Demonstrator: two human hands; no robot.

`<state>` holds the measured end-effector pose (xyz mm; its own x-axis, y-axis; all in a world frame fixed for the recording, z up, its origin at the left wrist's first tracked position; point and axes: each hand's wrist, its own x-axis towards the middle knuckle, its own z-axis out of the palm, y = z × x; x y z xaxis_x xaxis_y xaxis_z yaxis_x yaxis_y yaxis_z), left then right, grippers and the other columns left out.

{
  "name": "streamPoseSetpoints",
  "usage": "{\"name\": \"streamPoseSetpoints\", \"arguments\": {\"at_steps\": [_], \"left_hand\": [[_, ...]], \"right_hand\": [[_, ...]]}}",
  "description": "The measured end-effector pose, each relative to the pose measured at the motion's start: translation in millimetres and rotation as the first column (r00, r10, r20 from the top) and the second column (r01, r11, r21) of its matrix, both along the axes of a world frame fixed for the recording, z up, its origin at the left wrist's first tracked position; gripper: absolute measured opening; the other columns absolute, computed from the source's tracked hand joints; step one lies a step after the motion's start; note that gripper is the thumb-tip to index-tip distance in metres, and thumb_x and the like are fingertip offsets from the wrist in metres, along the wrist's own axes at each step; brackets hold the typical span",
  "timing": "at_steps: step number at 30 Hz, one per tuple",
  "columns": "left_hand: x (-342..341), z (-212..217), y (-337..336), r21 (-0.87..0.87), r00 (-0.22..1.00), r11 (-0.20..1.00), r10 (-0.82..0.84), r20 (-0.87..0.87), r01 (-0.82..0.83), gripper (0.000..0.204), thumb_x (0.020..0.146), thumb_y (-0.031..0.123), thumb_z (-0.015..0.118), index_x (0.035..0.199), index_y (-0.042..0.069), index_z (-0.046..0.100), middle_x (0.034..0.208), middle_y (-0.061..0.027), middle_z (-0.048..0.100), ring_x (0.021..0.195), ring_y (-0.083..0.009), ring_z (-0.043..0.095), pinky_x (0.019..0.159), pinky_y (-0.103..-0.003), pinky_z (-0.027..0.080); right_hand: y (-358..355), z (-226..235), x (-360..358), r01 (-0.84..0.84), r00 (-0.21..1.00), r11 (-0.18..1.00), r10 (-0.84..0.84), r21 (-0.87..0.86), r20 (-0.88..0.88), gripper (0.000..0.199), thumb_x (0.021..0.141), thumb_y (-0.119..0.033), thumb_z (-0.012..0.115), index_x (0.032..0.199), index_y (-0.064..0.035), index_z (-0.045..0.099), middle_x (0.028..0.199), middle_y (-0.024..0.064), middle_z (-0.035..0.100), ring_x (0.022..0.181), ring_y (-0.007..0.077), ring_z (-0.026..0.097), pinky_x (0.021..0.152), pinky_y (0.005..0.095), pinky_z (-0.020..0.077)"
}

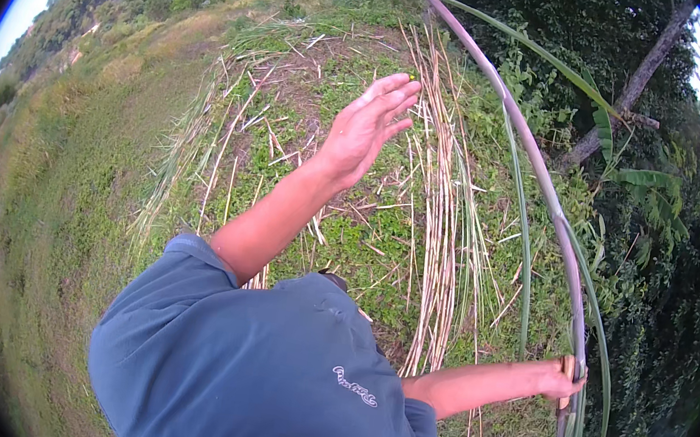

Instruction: The person uses a machete to strip the outer layers and cut long bamboo poles into shorter sections. They work in an outdoor grassy area, repeatedly peeling the bamboo and chopping it, then gathering the processed pieces into a pile.

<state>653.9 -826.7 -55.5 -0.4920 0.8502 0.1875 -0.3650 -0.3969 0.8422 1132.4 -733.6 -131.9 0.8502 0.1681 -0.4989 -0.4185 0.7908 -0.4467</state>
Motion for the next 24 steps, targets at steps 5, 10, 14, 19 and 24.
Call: {"name": "streamPoseSetpoints", "arguments": {"at_steps": [5, 10, 14, 19, 24], "left_hand": [[-90, -135, -187, -0.273, 0.842, 0.898, 0.425, 0.333, -0.346, 0.023, 0.092, 0.021, 0.039, 0.071, 0.011, 0.038, 0.060, -0.0037, 0.041, 0.053, -0.0139, 0.038, 0.054, -0.031, 0.038], [-46, -204, -265, -0.647, 0.932, 0.758, 0.174, 0.317, 0.079, 0.031, 0.088, 0.021, 0.042, 0.059, 0.014, 0.032, 0.054, 0.0012, 0.027, 0.048, -0.0122, 0.022, 0.048, -0.029, 0.024], [-49, -223, -311, -0.835, 0.954, 0.540, 0.292, 0.068, -0.106, 0.032, 0.088, 0.023, 0.044, 0.059, 0.013, 0.039, 0.053, 0.0013, 0.034, 0.048, -0.0099, 0.027, 0.046, -0.029, 0.024], [-101, -287, -346, -0.870, 0.902, 0.476, 0.419, 0.098, -0.126, 0.039, 0.089, 0.031, 0.049, 0.063, 0.003, 0.053, 0.052, -0.0041, 0.045, 0.050, -0.0142, 0.040, 0.049, -0.036, 0.033], [-152, -278, -257, -0.822, 0.721, 0.315, -0.398, -0.568, -0.473, 0.047, 0.086, 0.040, 0.055, 0.074, -0.003, 0.066, 0.078, -0.0284, 0.063, 0.076, -0.0441, 0.063, 0.072, -0.048, 0.048]], "right_hand": [[112, 159, -573, -0.958, -0.058, -0.174, 0.897, 0.228, 0.437, 0.037, 0.072, -0.004, 0.070, 0.100, -0.0043, 0.046, 0.079, 0.0139, 0.062, 0.065, 0.0249, 0.066, 0.054, 0.0339, 0.0601], [-166, 74, -835, -0.221, -0.947, -0.912, 0.116, -0.345, 0.300, 0.044, 0.083, -0.006, 0.065, 0.117, 0.0071, 0.040, 0.088, 0.0207, 0.062, 0.067, 0.0248, 0.068, 0.057, 0.0309, 0.0620], [-303, -35, -790, 0.450, -0.873, -0.821, -0.488, -0.351, 0.023, 0.047, 0.089, -0.010, 0.062, 0.125, 0.0094, 0.039, 0.093, 0.0247, 0.062, 0.073, 0.0261, 0.070, 0.058, 0.0294, 0.0632], [-234, -144, -681, 0.621, -0.758, -0.581, -0.615, -0.527, -0.215, 0.035, 0.088, -0.008, 0.065, 0.111, 0.0143, 0.051, 0.090, 0.0221, 0.066, 0.076, 0.0242, 0.070, 0.060, 0.0295, 0.0619], [-40, -239, -439, 0.649, -0.760, -0.031, -0.062, -0.760, -0.647, 0.020, 0.079, -0.020, 0.069, 0.083, -0.0002, 0.069, 0.075, 0.0090, 0.070, 0.062, 0.0186, 0.067, 0.064, 0.0336, 0.0551]]}}
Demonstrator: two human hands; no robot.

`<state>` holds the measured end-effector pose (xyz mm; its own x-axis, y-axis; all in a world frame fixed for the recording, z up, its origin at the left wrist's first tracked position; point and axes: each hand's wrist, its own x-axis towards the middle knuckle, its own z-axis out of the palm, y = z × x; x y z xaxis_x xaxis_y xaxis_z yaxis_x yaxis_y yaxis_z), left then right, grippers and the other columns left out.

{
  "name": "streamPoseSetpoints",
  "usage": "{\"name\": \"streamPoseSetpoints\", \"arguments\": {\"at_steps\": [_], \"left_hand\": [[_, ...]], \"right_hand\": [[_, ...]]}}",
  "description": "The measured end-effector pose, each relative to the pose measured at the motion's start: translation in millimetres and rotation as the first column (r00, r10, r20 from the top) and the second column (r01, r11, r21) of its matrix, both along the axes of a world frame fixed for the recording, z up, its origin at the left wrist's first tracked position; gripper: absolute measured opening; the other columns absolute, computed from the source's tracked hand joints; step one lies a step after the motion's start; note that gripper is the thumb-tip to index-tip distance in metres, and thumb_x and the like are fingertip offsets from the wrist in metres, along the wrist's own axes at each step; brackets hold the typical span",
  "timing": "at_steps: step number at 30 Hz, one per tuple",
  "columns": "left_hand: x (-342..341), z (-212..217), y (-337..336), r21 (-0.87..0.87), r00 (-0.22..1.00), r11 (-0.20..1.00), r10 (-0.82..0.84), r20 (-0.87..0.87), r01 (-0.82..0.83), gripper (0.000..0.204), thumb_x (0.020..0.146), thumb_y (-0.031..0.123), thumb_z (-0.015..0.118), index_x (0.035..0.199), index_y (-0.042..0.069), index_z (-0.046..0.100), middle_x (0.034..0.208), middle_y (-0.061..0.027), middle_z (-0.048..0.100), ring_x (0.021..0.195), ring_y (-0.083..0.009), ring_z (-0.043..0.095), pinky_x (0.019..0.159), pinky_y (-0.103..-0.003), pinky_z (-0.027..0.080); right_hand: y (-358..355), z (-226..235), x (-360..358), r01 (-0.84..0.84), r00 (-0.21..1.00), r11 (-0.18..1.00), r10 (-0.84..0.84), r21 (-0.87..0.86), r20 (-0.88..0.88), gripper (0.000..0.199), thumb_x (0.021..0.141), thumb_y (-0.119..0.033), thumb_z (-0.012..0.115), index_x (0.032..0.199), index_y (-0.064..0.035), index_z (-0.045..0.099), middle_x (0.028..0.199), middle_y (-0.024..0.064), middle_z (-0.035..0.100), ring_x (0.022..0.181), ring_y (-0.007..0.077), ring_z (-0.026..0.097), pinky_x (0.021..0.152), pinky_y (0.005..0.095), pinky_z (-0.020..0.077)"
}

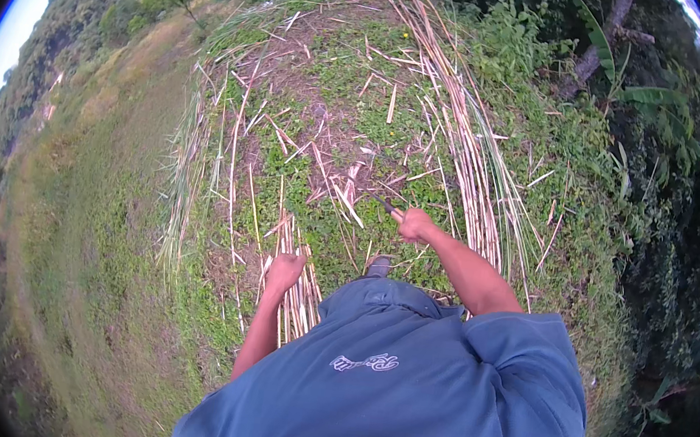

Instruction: The person uses a machete to strip the outer layers and cut long bamboo poles into shorter sections. They work in an outdoor grassy area, repeatedly peeling the bamboo and chopping it, then gathering the processed pieces into a pile.

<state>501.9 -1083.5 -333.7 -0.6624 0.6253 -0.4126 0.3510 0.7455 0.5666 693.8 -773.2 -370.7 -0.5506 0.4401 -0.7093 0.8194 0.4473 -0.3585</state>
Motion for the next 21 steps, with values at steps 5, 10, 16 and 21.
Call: {"name": "streamPoseSetpoints", "arguments": {"at_steps": [5, 10, 16, 21], "left_hand": [[10, 13, 95, -0.187, 0.827, 0.835, -0.545, -0.140, 0.518, 0.041, 0.083, 0.037, 0.058, 0.073, -0.002, 0.063, 0.076, -0.0268, 0.063, 0.078, -0.0435, 0.063, 0.073, -0.050, 0.049], [97, 5, 232, -0.275, 0.283, 0.315, -0.947, -0.153, 0.908, 0.035, 0.081, 0.034, 0.061, 0.076, -0.001, 0.060, 0.074, -0.0256, 0.063, 0.075, -0.0434, 0.062, 0.068, -0.049, 0.048], [244, -115, 338, -0.128, 0.246, 0.241, -0.969, 0.018, 0.962, 0.028, 0.084, 0.026, 0.060, 0.073, 0.000, 0.054, 0.067, -0.0156, 0.061, 0.061, -0.0280, 0.058, 0.062, -0.040, 0.046], [402, -251, 376, -0.146, 0.196, 0.158, -0.931, 0.309, 0.977, 0.022, 0.085, 0.017, 0.061, 0.071, 0.002, 0.053, 0.066, -0.0043, 0.059, 0.062, -0.0100, 0.050, 0.059, -0.029, 0.042]], "right_hand": [[45, -32, 310, 0.786, 0.615, 0.575, -0.765, 0.225, -0.193, 0.009, 0.063, -0.009, 0.064, 0.057, -0.0031, 0.065, 0.063, 0.0168, 0.065, 0.051, 0.0246, 0.062, 0.051, 0.0385, 0.0488], [-113, -18, 575, 0.679, -0.705, -0.662, -0.468, -0.317, -0.533, 0.012, 0.083, -0.007, 0.061, 0.079, 0.0035, 0.066, 0.071, 0.0098, 0.068, 0.057, 0.0150, 0.063, 0.051, 0.0286, 0.0496], [-358, -89, 668, 0.106, -0.857, -0.937, 0.083, -0.332, -0.508, 0.012, 0.082, -0.009, 0.062, 0.084, 0.0036, 0.061, 0.069, 0.0095, 0.067, 0.053, 0.0155, 0.060, 0.049, 0.0278, 0.0492], [-584, -176, 601, -0.149, -0.985, -0.987, 0.153, -0.055, -0.074, 0.021, 0.087, -0.018, 0.058, 0.075, -0.0008, 0.062, 0.063, 0.0079, 0.058, 0.049, 0.0158, 0.055, 0.039, 0.0289, 0.0399]]}}
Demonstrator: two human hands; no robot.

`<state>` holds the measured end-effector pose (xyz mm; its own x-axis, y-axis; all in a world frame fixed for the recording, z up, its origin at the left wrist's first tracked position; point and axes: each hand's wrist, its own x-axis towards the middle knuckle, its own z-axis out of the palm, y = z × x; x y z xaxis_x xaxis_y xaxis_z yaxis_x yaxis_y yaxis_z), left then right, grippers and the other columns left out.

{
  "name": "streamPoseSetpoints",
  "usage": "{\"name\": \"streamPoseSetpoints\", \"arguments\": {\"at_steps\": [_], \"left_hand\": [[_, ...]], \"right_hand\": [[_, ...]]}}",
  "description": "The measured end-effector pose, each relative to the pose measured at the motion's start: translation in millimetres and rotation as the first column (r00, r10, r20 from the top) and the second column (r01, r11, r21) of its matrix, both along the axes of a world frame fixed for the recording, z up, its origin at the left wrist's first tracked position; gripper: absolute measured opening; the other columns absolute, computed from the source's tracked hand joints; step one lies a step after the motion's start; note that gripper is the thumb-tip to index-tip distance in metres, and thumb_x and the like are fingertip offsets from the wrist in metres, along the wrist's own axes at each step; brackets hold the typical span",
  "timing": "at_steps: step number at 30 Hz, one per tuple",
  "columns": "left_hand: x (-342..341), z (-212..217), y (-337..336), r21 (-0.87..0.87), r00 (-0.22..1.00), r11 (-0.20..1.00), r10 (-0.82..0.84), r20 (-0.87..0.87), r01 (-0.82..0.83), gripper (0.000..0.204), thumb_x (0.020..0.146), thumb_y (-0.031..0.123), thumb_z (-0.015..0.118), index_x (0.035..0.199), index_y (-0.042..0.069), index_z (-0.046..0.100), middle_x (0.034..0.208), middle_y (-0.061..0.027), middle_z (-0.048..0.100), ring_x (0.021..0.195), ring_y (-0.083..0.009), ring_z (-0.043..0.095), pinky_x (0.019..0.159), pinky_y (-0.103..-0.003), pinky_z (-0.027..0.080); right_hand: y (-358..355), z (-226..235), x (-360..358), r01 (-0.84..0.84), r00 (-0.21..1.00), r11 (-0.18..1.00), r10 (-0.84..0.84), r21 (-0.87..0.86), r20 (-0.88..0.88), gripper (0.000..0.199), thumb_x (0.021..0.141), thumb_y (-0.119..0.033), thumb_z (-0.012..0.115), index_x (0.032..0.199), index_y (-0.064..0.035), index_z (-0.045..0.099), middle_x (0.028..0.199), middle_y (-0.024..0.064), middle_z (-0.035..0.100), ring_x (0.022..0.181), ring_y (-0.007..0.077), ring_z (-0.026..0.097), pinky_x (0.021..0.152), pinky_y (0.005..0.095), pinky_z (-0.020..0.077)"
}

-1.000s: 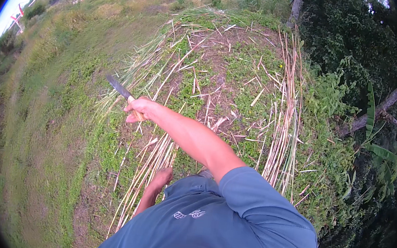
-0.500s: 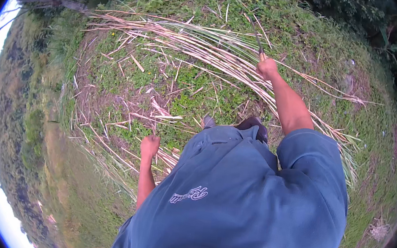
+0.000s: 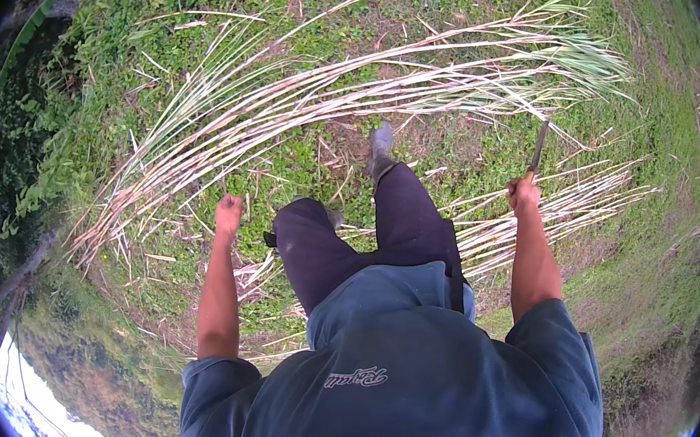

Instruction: The person uses a machete to strip the outer layers and cut long bamboo poles into shorter sections. They work in an outdoor grassy area, repeatedly peeling the bamboo and chopping it, then gathering the processed pieces into a pile.

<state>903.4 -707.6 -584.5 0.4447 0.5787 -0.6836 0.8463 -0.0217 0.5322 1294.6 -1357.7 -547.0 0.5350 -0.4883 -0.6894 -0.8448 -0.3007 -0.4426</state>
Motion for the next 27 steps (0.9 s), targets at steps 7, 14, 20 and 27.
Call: {"name": "streamPoseSetpoints", "arguments": {"at_steps": [7, 14, 20, 27], "left_hand": [[157, -217, 12, 0.004, 0.948, 0.950, -0.311, -0.072, 0.312, 0.020, 0.085, 0.025, 0.062, 0.083, 0.005, 0.063, 0.077, -0.0121, 0.066, 0.070, -0.0274, 0.061, 0.070, -0.037, 0.049], [261, -360, 18, 0.335, 0.652, 0.563, -0.699, -0.295, 0.755, 0.045, 0.088, 0.033, 0.057, 0.129, 0.014, 0.050, 0.132, -0.0149, 0.051, 0.125, -0.0362, 0.045, 0.102, -0.055, 0.034], [277, -315, 42, 0.081, 0.614, 0.609, -0.781, -0.114, 0.789, 0.040, 0.095, 0.041, 0.049, 0.107, 0.004, 0.058, 0.105, -0.0277, 0.063, 0.101, -0.0442, 0.058, 0.090, -0.051, 0.044], [297, -72, 86, 0.474, 0.663, 0.596, -0.748, 0.034, 0.648, 0.028, 0.095, 0.031, 0.056, 0.101, 0.005, 0.062, 0.076, -0.0232, 0.061, 0.076, -0.0426, 0.060, 0.066, -0.047, 0.045]], "right_hand": [[-37, 5, -158, -0.262, 0.741, 0.921, 0.001, -0.287, -0.672, 0.022, 0.082, -0.019, 0.069, 0.070, -0.0012, 0.066, 0.059, 0.0072, 0.061, 0.044, 0.0159, 0.054, 0.039, 0.0330, 0.0407], [13, 14, -231, -0.405, 0.589, 0.889, 0.077, -0.212, -0.804, 0.026, 0.086, -0.025, 0.061, 0.080, 0.0002, 0.064, 0.068, 0.0085, 0.066, 0.051, 0.0158, 0.056, 0.048, 0.0317, 0.0452], [69, 32, -234, -0.507, 0.634, 0.841, 0.217, -0.188, -0.742, 0.028, 0.076, -0.024, 0.069, 0.085, 0.0017, 0.061, 0.070, 0.0126, 0.067, 0.058, 0.0202, 0.063, 0.056, 0.0362, 0.0508], [155, 85, -186, -0.650, 0.759, 0.593, 0.486, -0.475, -0.433, 0.036, 0.078, -0.034, 0.066, 0.094, -0.0028, 0.057, 0.082, 0.0293, 0.063, 0.081, 0.0480, 0.062, 0.073, 0.0531, 0.0492]]}}
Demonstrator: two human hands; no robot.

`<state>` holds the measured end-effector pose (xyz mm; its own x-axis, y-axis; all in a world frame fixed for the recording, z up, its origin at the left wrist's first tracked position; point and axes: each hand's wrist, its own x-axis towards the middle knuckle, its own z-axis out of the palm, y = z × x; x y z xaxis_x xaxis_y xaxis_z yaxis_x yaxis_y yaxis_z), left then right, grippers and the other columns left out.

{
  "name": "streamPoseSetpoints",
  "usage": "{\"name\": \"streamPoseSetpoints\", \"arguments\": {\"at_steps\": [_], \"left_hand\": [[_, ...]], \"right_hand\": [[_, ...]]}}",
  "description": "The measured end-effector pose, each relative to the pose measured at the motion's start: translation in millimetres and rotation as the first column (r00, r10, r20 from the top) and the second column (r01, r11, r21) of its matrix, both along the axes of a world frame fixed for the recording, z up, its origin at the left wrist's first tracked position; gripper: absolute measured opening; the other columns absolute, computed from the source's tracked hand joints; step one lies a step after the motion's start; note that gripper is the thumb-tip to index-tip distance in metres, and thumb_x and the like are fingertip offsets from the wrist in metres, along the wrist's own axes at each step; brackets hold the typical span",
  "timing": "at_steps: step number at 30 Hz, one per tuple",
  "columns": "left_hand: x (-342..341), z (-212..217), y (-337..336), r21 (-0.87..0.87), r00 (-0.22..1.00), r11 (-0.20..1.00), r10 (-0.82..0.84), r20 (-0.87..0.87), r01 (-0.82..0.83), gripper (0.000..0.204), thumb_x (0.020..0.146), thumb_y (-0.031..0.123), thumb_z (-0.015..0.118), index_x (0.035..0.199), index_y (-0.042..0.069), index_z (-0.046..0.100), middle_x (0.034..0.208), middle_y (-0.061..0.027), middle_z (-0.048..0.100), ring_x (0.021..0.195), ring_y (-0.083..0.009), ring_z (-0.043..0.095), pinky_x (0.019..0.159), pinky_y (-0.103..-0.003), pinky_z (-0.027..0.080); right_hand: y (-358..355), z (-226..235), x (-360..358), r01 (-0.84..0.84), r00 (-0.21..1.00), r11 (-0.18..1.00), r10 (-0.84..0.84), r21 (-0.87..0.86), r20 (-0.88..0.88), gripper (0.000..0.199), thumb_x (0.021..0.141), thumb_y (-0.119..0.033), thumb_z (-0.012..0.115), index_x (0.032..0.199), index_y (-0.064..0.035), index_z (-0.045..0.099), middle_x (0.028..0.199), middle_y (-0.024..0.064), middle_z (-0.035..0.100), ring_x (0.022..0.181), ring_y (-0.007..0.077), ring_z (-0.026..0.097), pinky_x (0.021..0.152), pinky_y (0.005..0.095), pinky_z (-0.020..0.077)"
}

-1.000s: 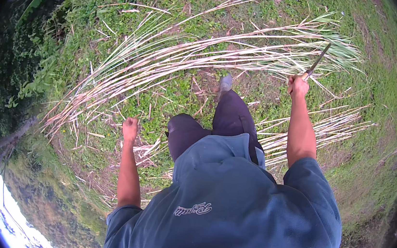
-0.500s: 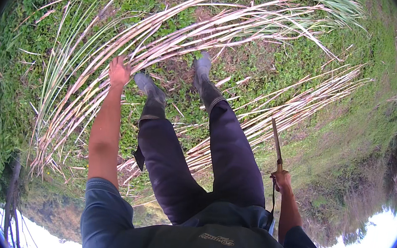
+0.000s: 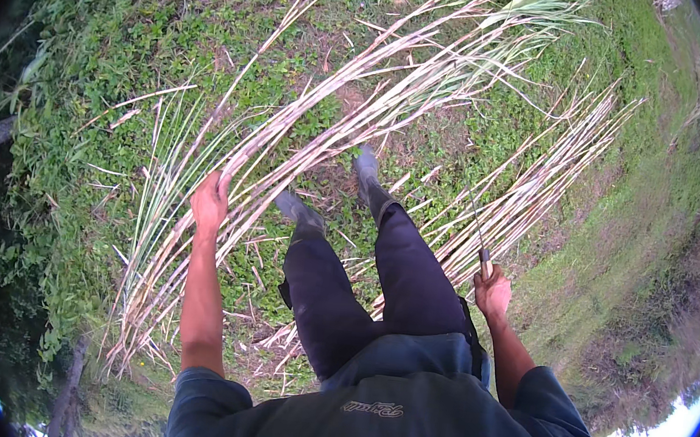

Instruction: The person uses a machete to strip the outer layers and cut long bamboo poles into shorter sections. They work in an outdoor grassy area, repeatedly peeling the bamboo and chopping it, then gathering the processed pieces into a pile.

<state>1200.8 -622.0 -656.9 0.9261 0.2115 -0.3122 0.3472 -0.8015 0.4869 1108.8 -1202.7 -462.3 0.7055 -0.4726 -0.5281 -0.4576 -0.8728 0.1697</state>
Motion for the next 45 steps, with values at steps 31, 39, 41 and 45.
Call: {"name": "streamPoseSetpoints", "arguments": {"at_steps": [31, 39, 41, 45], "left_hand": [[86, 364, -67, -0.034, 0.937, 0.989, -0.125, 0.325, 0.144, 0.039, 0.095, 0.040, 0.052, 0.091, 0.003, 0.066, 0.057, -0.0221, 0.052, 0.053, -0.0395, 0.049, 0.055, -0.048, 0.039], [33, 396, -49, 0.130, 0.918, 0.981, -0.183, 0.353, 0.145, 0.036, 0.095, 0.041, 0.054, 0.092, 0.008, 0.067, 0.056, -0.0211, 0.053, 0.050, -0.0391, 0.049, 0.053, -0.046, 0.040], [25, 387, -40, 0.105, 0.947, 0.991, -0.107, 0.302, 0.079, 0.036, 0.096, 0.040, 0.053, 0.091, 0.007, 0.067, 0.056, -0.0214, 0.053, 0.050, -0.0389, 0.050, 0.054, -0.046, 0.040], [30, 358, -15, -0.034, 0.939, 0.989, -0.124, 0.321, 0.142, 0.038, 0.096, 0.040, 0.053, 0.089, 0.004, 0.065, 0.055, -0.0210, 0.049, 0.049, -0.0354, 0.045, 0.052, -0.045, 0.038]], "right_hand": [[168, 384, 237, -0.770, -0.341, 0.532, 0.122, -0.352, 0.932, 0.020, 0.063, -0.016, 0.069, 0.072, -0.0097, 0.053, 0.060, 0.0051, 0.053, 0.051, 0.0242, 0.056, 0.048, 0.0372, 0.0458], [-86, 237, 239, 0.486, 0.708, 0.855, -0.507, 0.181, 0.491, 0.027, 0.092, -0.024, 0.054, 0.100, -0.0036, 0.070, 0.097, 0.0156, 0.071, 0.087, 0.0273, 0.071, 0.070, 0.0386, 0.0570], [-128, 176, 166, 0.634, 0.545, 0.728, -0.661, 0.262, 0.516, 0.034, 0.084, -0.023, 0.063, 0.108, -0.0008, 0.067, 0.109, 0.0193, 0.068, 0.103, 0.0333, 0.066, 0.084, 0.0410, 0.0534], [-75, 154, 106, 0.395, 0.560, 0.846, -0.532, 0.359, 0.635, 0.040, 0.074, -0.029, 0.064, 0.095, 0.0044, 0.066, 0.093, 0.0319, 0.065, 0.090, 0.0434, 0.065, 0.082, 0.0473, 0.0511]]}}
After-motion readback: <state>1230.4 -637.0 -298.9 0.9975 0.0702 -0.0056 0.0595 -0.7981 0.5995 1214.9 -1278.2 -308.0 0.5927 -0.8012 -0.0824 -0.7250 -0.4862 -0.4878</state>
